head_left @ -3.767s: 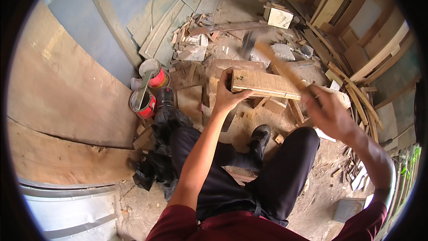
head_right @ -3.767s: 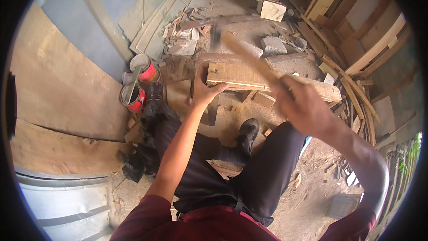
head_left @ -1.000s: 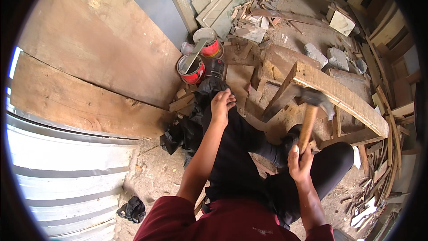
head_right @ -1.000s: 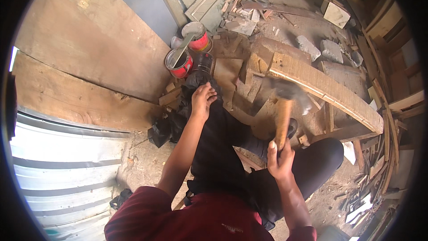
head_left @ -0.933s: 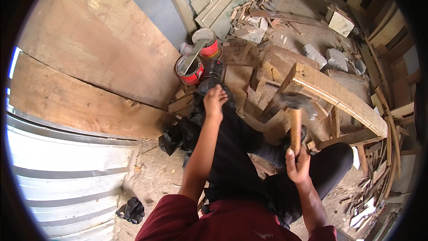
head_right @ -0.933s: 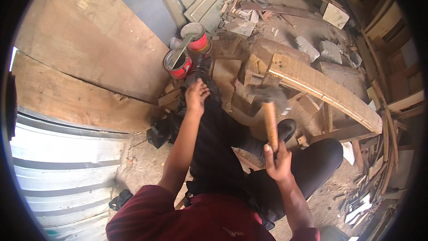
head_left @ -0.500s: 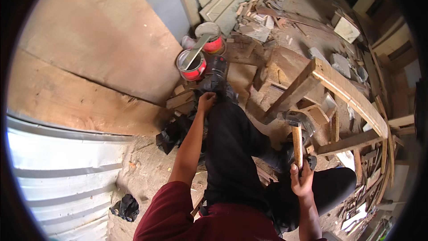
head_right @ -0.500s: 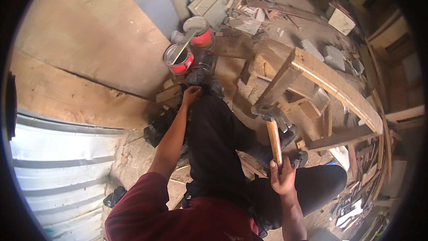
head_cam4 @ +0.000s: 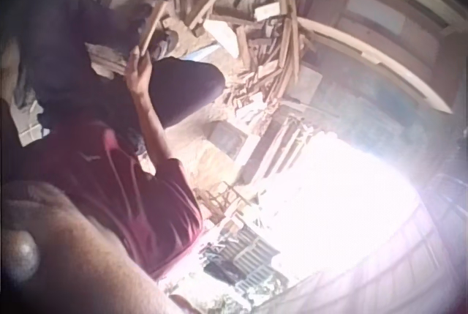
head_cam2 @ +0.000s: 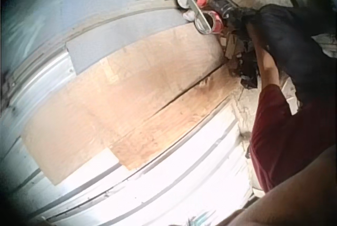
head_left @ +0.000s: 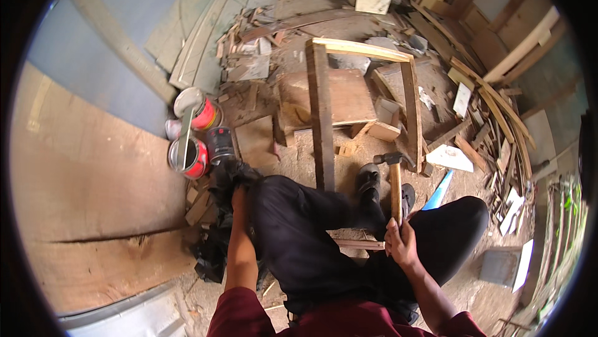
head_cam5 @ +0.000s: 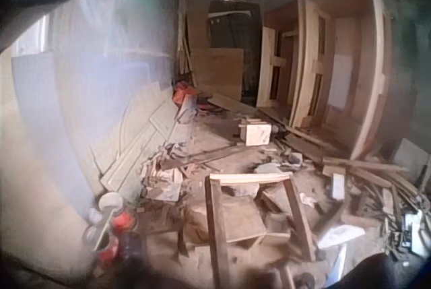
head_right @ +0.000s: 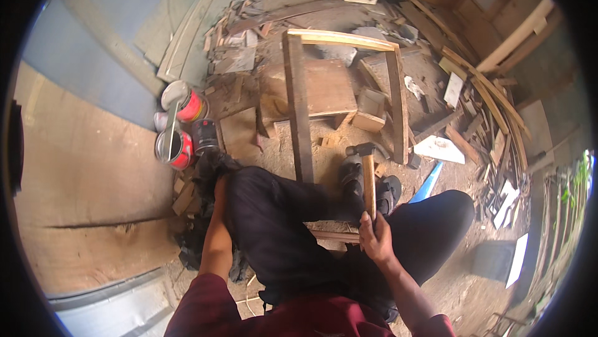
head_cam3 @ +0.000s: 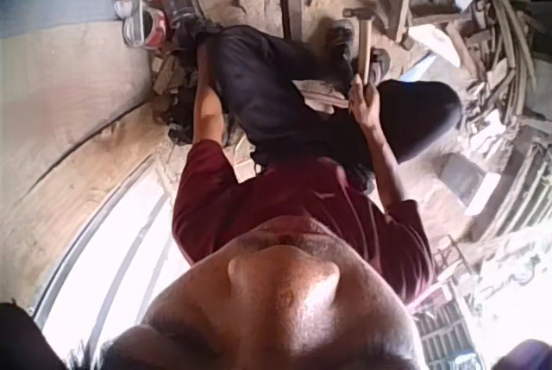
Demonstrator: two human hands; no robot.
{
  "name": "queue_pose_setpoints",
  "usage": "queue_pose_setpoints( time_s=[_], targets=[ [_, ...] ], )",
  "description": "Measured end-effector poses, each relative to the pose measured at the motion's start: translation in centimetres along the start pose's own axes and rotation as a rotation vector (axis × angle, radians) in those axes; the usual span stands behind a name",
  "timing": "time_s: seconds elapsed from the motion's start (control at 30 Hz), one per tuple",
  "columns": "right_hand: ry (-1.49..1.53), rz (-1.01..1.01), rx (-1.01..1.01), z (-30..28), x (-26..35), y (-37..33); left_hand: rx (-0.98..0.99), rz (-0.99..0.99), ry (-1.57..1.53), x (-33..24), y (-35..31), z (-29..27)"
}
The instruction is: The person sits on the floor and uses a hammer to drive nails into a wooden plank. They repeatedly pick up nails, position them on the wood, and hammer them in, occasionally adjusting the plank's position.
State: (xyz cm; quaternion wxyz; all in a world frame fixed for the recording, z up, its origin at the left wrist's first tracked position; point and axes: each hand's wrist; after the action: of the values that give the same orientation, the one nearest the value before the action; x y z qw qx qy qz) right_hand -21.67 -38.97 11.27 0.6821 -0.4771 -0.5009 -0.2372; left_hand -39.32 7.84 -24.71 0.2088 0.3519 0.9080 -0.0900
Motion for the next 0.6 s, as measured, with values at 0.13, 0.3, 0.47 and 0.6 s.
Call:
queue_pose_setpoints(
  time_s=[0.13,0.3,0.47,0.6],
  targets=[
    [0.029,0.045,-0.001,0.2,-2.3,-1.2,0.125,-0.116,0.030,0.9,0.6,0.9],
    [0.003,0.064,0.012,0.2,-3.2,-2.0,0.198,-0.256,0.076,0.0,3.1,1.0],
    [-0.009,0.066,-0.008,-0.1,-3.2,-1.9,0.192,-0.370,0.086,-0.7,2.8,0.2],
    [0.052,0.068,-0.008,-0.5,-3.5,-1.6,0.170,-0.358,0.044,-1.1,3.4,-0.1]
  ],
)
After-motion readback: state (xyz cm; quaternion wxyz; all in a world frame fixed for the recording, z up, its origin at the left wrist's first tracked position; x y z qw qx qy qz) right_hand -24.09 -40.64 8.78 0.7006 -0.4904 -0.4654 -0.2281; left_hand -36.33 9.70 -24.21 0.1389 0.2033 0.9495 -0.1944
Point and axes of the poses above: each hand's wrist, its own y-axis towards the middle knuckle, its own z-axis out of the palm, x = y × z, and after that the axes turned 7 degrees about y, right-handed
